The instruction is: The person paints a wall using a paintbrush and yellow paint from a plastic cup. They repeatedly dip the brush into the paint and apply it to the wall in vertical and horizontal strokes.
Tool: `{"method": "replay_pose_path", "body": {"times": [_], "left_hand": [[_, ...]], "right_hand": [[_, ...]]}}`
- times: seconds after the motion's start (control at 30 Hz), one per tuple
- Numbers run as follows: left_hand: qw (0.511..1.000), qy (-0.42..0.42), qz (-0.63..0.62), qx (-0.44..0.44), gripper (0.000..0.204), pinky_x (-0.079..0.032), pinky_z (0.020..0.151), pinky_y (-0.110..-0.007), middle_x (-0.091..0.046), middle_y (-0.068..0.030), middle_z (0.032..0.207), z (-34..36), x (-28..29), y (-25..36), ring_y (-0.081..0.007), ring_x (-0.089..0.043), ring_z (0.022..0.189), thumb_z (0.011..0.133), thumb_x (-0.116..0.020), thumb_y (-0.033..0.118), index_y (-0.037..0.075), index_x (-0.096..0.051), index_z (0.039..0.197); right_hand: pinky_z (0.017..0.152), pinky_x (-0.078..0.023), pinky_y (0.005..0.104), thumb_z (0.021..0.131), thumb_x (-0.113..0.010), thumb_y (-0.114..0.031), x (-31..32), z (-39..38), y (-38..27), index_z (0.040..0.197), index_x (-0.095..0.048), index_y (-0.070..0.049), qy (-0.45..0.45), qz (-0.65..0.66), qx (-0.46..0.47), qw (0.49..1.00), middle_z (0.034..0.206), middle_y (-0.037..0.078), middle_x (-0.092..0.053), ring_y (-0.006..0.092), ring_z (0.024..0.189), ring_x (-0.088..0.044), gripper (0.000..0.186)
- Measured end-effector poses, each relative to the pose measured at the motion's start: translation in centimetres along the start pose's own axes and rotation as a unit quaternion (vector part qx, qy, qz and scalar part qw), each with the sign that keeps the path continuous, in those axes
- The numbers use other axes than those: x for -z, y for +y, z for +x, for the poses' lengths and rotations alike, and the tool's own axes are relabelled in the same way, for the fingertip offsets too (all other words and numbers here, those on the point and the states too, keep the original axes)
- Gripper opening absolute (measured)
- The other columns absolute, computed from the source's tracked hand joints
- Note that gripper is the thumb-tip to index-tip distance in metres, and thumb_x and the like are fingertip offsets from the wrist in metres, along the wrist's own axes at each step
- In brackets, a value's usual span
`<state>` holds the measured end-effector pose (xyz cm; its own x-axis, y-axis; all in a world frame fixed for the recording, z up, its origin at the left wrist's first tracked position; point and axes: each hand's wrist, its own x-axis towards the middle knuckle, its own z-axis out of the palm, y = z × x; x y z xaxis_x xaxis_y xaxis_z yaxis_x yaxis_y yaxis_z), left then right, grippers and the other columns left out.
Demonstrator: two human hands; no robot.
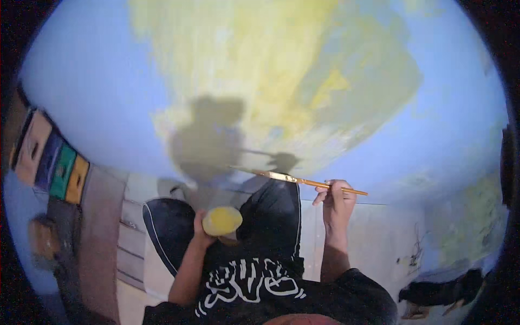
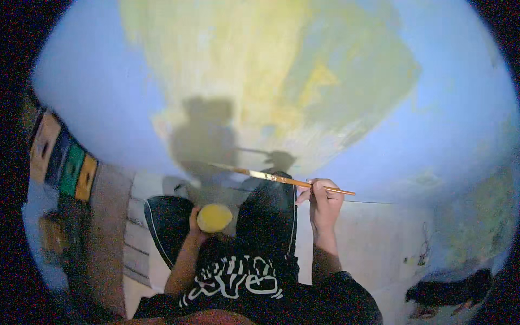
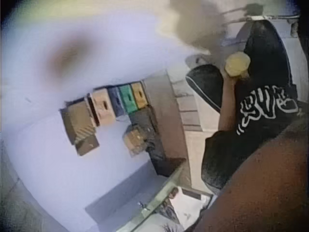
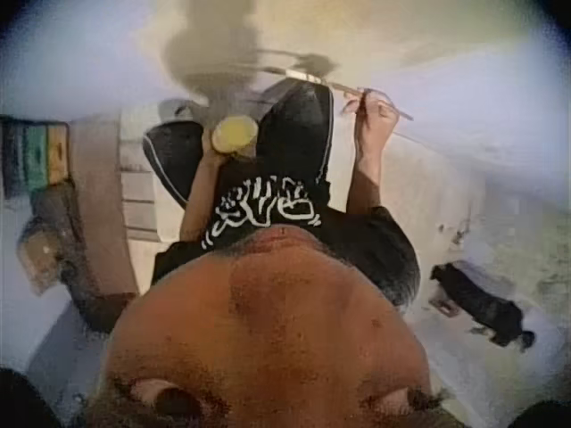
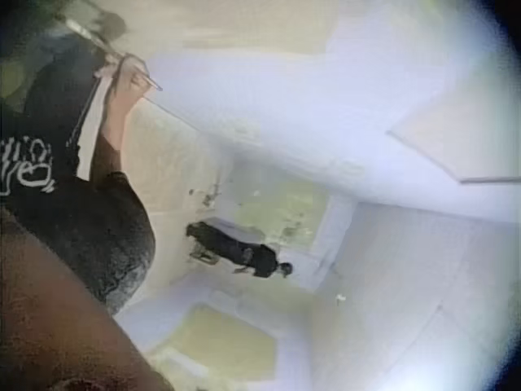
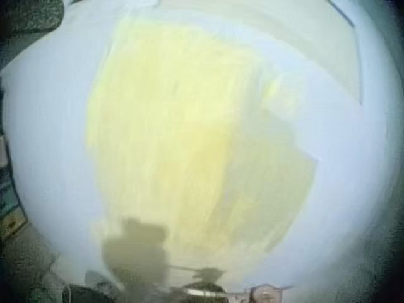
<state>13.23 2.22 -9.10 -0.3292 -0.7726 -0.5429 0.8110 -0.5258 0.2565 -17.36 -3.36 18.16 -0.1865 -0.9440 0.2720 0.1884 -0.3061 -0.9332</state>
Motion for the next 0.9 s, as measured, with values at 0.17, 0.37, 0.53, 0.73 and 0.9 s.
{"method": "replay_pose_path", "body": {"times": [0.17, 0.37, 0.53, 0.73, 0.9], "left_hand": [[1.0, -0.016, 0.007, -0.011, 0.071, -0.048, 0.09, -0.055, -0.062, -0.0154, 0.122, 1.3, 3.7, 2.4, -0.0359, -0.06, 0.111, 0.088, -0.037, 0.061, 0.006, -0.055, 0.129], [0.999, -0.014, 0.006, -0.036, 0.067, -0.051, 0.084, -0.053, -0.064, -0.0108, 0.117, 4.3, 6.7, 4.6, -0.0345, -0.061, 0.107, 0.085, -0.038, 0.063, 0.013, -0.059, 0.124], [0.995, -0.011, 0.033, -0.094, 0.065, -0.053, 0.076, -0.051, -0.065, -0.0102, 0.114, 6.1, 6.8, 6.6, -0.0338, -0.063, 0.103, 0.086, -0.036, 0.063, 0.016, -0.057, 0.124], [0.996, 0.024, 0.04, -0.078, 0.062, -0.053, 0.051, -0.042, -0.067, -0.0089, 0.106, 4.3, 3.6, 7.7, -0.0323, -0.067, 0.087, 0.087, -0.032, 0.06, 0.016, -0.059, 0.12], [0.994, -0.009, 0.062, -0.089, 0.061, -0.052, 0.052, -0.043, -0.067, -0.0081, 0.108, 3.5, 1.8, 8.6, -0.0321, -0.066, 0.089, 0.086, -0.032, 0.061, 0.016, -0.061, 0.117]], "right_hand": [[0.046, -0.052, 0.0321, 0.092, -0.061, -0.009, -1.3, 1.0, 1.6, 0.086, -0.054, 0.002, 0.01, 0.014, 0.104, 0.994, 0.071, 0.015, -0.059, 0.0201, 0.051, -0.058, 0.015], [0.05, -0.057, 0.0357, 0.087, -0.062, 0.002, -2.8, 4.5, -1.4, 0.087, -0.06, 0.005, 0.077, -0.057, 0.306, 0.947, 0.072, 0.018, -0.062, 0.0225, 0.057, -0.063, 0.004], [0.061, -0.056, 0.0325, 0.086, -0.062, 0.004, -5.4, 10.0, -4.5, 0.097, -0.066, 0.008, 0.091, -0.246, 0.553, 0.791, 0.075, 0.019, -0.069, 0.0227, 0.064, -0.068, 0.012], [0.069, -0.055, 0.0301, 0.082, -0.068, 0.007, -7.6, 14.2, -11.0, 0.098, -0.068, 0.006, 0.107, -0.28, 0.643, 0.704, 0.079, 0.016, -0.071, 0.0208, 0.071, -0.069, 0.016], [0.065, -0.059, 0.0317, 0.086, -0.063, 0.007, -7.7, 16.5, -14.1, 0.1, -0.066, 0.008, 0.095, -0.323, 0.675, 0.656, 0.084, 0.019, -0.069, 0.0222, 0.074, -0.069, 0.015]]}}
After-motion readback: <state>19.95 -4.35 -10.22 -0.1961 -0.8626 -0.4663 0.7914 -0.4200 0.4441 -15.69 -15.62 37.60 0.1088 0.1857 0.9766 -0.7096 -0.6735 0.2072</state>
